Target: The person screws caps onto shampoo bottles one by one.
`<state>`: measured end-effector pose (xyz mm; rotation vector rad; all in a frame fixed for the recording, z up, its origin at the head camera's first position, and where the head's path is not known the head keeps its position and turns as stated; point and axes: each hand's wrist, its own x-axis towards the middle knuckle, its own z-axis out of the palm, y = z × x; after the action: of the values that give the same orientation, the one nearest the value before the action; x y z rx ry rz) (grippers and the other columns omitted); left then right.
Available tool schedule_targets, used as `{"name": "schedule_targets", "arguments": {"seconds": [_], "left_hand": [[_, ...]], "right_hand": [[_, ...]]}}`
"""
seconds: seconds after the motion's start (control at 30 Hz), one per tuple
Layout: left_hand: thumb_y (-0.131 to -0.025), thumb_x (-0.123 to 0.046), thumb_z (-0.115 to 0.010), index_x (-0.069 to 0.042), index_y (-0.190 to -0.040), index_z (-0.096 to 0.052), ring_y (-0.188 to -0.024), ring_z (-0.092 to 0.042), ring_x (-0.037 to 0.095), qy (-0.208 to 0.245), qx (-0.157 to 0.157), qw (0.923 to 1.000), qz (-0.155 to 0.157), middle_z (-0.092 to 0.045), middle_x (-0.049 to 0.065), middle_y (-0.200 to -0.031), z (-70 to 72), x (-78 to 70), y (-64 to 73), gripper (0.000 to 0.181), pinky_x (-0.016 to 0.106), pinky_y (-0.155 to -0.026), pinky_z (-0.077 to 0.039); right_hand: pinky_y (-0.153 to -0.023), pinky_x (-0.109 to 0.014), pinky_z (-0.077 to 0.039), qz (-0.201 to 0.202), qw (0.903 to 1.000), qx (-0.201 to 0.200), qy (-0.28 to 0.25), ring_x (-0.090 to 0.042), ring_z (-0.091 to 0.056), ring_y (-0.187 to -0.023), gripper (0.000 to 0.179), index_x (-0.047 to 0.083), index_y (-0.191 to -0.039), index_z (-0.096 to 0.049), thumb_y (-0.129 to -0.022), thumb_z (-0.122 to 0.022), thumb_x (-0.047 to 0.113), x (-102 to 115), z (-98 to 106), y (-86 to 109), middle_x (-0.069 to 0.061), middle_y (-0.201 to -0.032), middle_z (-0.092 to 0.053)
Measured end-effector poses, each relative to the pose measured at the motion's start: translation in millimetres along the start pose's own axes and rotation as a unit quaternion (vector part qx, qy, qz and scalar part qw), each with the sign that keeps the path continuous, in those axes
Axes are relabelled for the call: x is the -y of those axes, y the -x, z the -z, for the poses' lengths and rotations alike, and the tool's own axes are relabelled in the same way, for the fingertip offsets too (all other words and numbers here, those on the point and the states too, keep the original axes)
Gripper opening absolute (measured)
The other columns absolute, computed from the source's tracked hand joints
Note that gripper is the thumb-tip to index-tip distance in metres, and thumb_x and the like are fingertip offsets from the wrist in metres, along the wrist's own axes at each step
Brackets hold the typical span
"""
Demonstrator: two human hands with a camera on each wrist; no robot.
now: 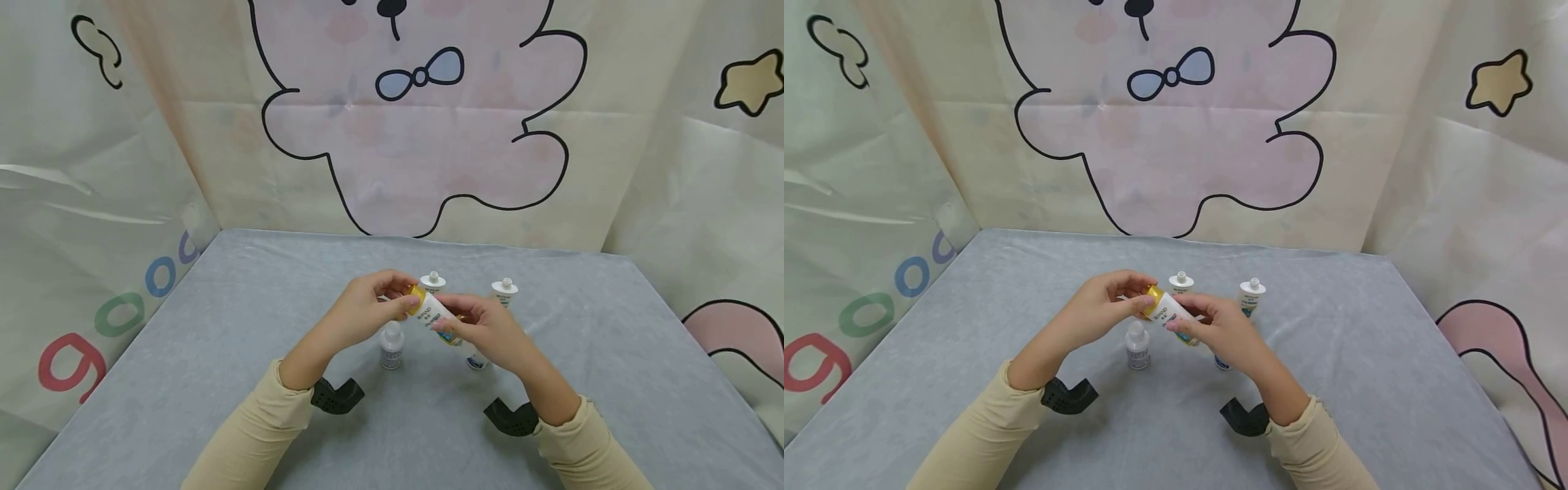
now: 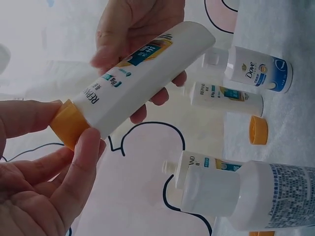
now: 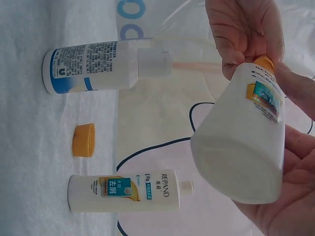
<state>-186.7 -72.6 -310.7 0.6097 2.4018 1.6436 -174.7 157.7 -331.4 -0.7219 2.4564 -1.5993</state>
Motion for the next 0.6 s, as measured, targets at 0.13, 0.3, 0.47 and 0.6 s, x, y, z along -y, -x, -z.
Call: {"name": "schedule_targets", "arguments": {"seconds": [0.13, 0.3, 0.47, 0.6], "left_hand": [[-0.095, -0.021, -0.069, -0.011, -0.127, -0.065, -0.093, -0.068, 0.024, -0.007, -0.010, 0.9999, 0.001, -0.070, 0.006, -0.105, 0.0, 0.0, 0.0, 0.034, 0.033, -0.080, -0.059], [-0.094, -0.019, -0.070, -0.009, -0.132, -0.063, -0.094, -0.067, 0.019, -0.005, -0.010, 0.9999, -0.002, -0.070, 0.008, -0.113, -0.3, 1.0, -0.7, 0.041, 0.033, -0.081, -0.060], [-0.093, -0.016, -0.070, -0.006, -0.128, -0.066, -0.091, -0.069, 0.021, -0.008, -0.010, 0.9997, -0.021, -0.071, 0.010, -0.112, -1.2, 0.8, -0.4, 0.036, 0.034, -0.079, -0.061], [-0.093, -0.013, -0.070, -0.004, -0.127, -0.066, -0.099, -0.066, 0.022, -0.040, -0.014, 0.9970, -0.065, -0.072, 0.008, -0.114, -1.2, 0.1, 0.5, 0.035, 0.033, -0.085, -0.058]], "right_hand": [[-0.069, -0.024, -0.057, -0.022, 0.9996, -0.016, -0.004, -0.010, -0.068, -0.081, 0.042, 0.001, -0.126, -0.066, -0.089, -0.075, 0.017, 0.4, -1.2, -0.3, -0.019, -0.115, -0.071], [-0.068, -0.023, -0.057, -0.028, 0.9984, -0.047, 0.013, -0.007, -0.066, -0.077, 0.037, 0.001, -0.122, -0.069, -0.088, -0.076, 0.016, 2.2, -0.8, 0.6, -0.017, -0.106, -0.073], [-0.070, -0.023, -0.057, -0.007, 0.9990, -0.039, 0.021, -0.005, -0.065, -0.081, 0.035, -0.001, -0.123, -0.068, -0.093, -0.070, 0.015, 2.5, 1.9, 2.9, -0.019, -0.105, -0.073], [-0.070, -0.023, -0.057, 0.015, 0.9994, -0.025, 0.021, -0.005, -0.064, -0.082, 0.035, -0.003, -0.126, -0.066, -0.095, -0.067, 0.014, 2.8, 4.8, 4.3, -0.020, -0.106, -0.072]]}}
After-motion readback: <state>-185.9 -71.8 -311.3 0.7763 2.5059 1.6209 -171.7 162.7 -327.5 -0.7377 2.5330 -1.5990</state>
